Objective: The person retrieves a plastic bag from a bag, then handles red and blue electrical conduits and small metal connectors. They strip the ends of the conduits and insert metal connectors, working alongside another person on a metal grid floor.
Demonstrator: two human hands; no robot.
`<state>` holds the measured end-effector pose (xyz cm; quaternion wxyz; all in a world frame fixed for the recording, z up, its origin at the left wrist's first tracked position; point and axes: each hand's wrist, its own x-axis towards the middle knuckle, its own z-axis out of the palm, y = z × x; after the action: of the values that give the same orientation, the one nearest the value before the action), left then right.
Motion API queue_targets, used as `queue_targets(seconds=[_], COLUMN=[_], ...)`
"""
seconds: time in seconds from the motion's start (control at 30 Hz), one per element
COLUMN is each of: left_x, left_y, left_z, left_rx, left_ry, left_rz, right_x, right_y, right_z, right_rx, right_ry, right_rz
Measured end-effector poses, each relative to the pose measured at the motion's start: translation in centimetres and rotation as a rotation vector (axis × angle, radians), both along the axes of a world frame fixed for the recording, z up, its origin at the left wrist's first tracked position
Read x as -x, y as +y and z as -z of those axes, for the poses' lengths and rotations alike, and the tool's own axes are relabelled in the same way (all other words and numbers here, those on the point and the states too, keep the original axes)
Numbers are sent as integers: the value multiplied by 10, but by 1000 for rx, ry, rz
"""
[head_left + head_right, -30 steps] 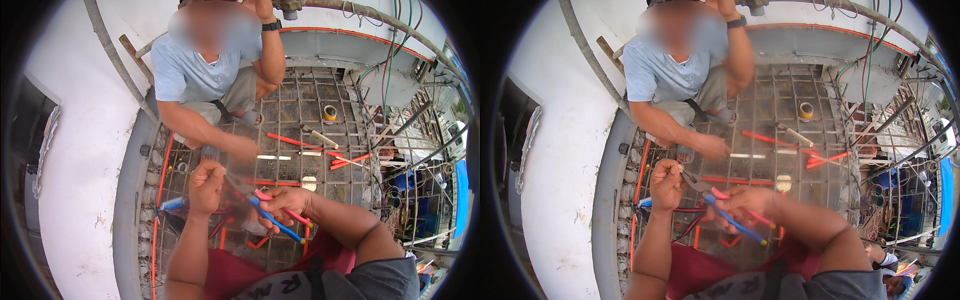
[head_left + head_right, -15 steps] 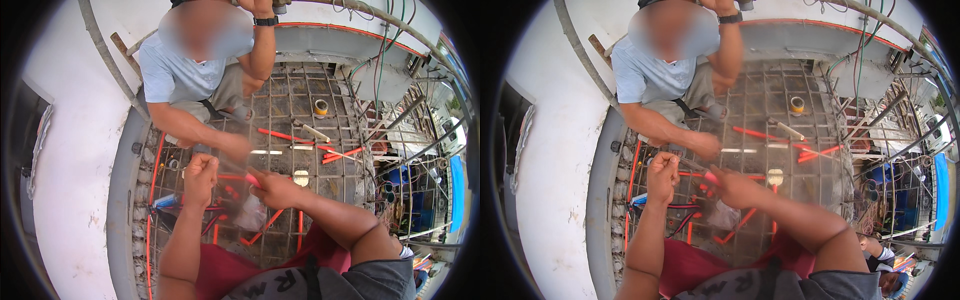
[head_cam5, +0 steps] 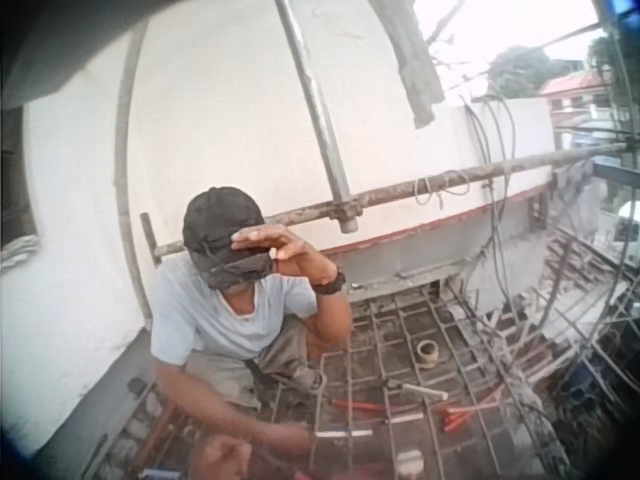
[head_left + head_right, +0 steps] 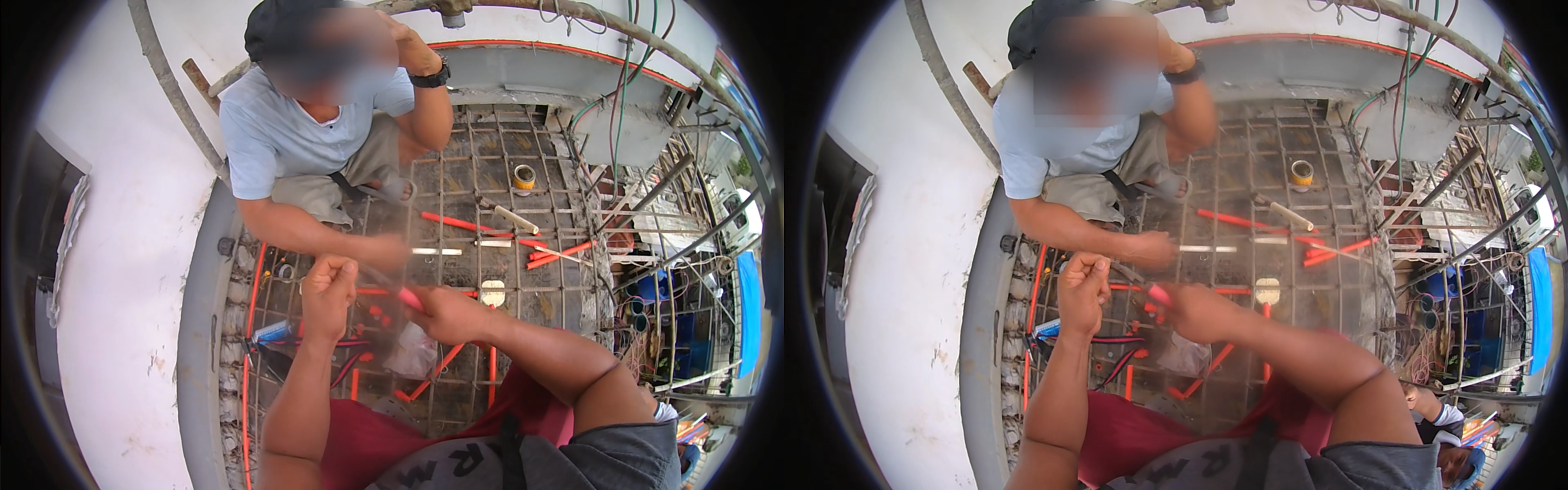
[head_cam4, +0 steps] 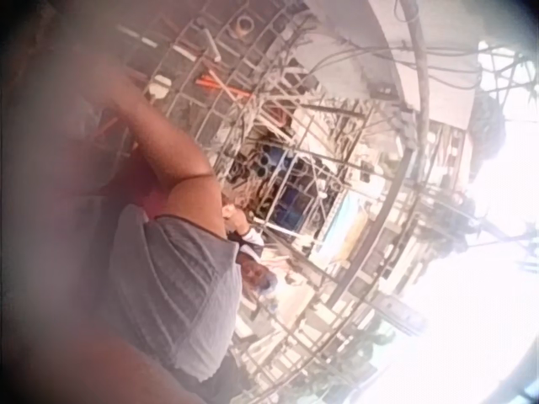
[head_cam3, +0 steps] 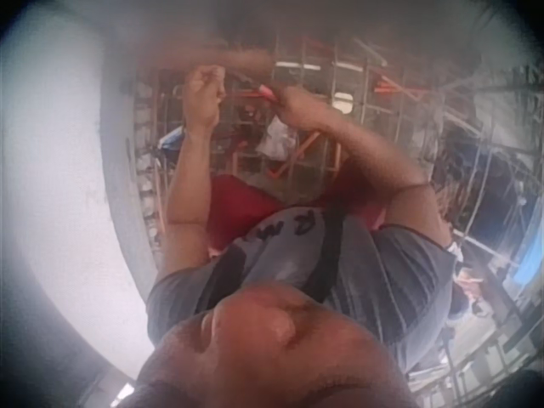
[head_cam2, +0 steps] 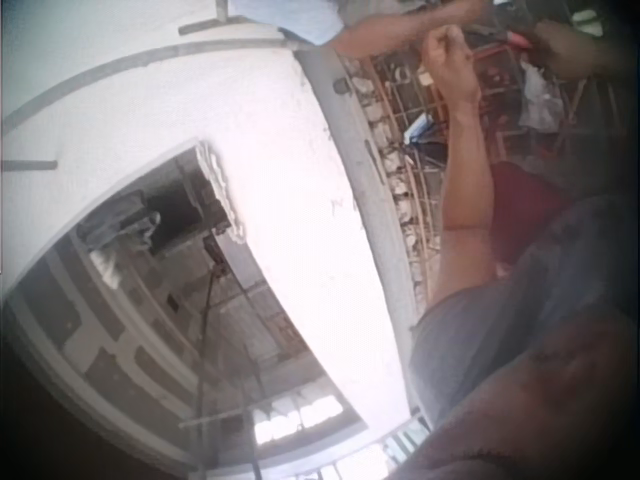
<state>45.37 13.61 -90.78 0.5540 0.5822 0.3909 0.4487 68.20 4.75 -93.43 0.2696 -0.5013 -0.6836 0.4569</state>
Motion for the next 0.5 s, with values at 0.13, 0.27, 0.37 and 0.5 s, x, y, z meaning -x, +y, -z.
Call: queue_targets(seconds=[0.13,0.27,0.37,0.5], left_x=[10,15,16,16], left_y=[-4,-8,-9,-11], left_z=[-2,1,4,3], left_rx=[-94,-183,-218,-219], left_ry=[50,80,49,-22], left_rz=[30,68,102,162], right_x=[-5,-11,-19,-27], right_y=[-1,0,1,1], right_z=[-13,-14,-10,-9], right_rx=[286,324,379,457], right_ry=[234,273,341,477], right_rz=[-60,-108,-183,-305])
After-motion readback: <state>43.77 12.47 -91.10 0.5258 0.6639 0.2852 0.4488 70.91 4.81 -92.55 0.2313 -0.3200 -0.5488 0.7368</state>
